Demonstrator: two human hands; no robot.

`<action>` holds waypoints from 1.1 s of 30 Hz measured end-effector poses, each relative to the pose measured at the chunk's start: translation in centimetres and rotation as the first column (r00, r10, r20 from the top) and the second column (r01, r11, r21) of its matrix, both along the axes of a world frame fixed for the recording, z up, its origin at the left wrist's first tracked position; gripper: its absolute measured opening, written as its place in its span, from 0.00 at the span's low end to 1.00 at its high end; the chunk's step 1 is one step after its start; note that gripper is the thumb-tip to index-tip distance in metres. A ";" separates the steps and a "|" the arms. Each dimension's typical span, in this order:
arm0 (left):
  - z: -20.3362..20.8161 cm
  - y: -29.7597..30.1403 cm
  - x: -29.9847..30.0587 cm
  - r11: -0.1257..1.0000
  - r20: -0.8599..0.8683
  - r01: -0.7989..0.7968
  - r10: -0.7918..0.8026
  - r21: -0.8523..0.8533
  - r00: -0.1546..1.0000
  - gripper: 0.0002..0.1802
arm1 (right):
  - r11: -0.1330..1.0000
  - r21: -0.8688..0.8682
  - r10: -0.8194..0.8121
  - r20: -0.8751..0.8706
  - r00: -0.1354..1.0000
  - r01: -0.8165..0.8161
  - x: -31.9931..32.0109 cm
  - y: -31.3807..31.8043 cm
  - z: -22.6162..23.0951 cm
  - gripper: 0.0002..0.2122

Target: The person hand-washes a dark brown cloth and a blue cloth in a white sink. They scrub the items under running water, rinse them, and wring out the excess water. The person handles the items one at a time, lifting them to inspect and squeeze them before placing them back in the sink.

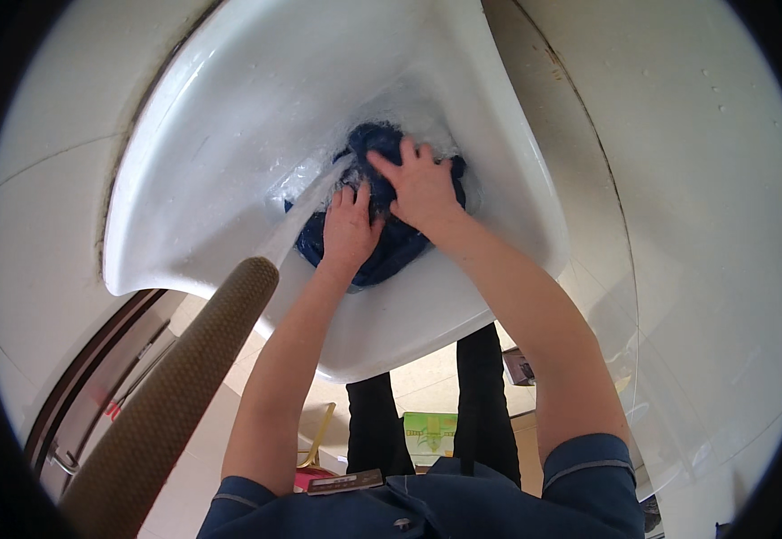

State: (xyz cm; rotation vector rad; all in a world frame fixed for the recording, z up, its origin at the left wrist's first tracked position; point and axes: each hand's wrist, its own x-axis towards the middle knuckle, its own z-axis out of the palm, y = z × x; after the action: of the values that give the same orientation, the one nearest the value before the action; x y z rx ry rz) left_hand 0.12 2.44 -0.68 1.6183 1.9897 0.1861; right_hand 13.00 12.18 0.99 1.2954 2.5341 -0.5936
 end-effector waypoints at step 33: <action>5.9 0.5 -3.5 0.358 0.699 -0.633 0.566 -0.686 -0.438 0.29 | 0.838 -0.445 -0.436 -0.199 0.878 0.315 -1.2 2.1 1.0 0.27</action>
State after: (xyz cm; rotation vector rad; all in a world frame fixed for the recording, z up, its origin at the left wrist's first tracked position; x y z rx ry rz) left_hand -3.43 2.97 5.27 -0.3218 1.3083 1.4054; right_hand 11.81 14.29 1.98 1.6527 2.1797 -1.4064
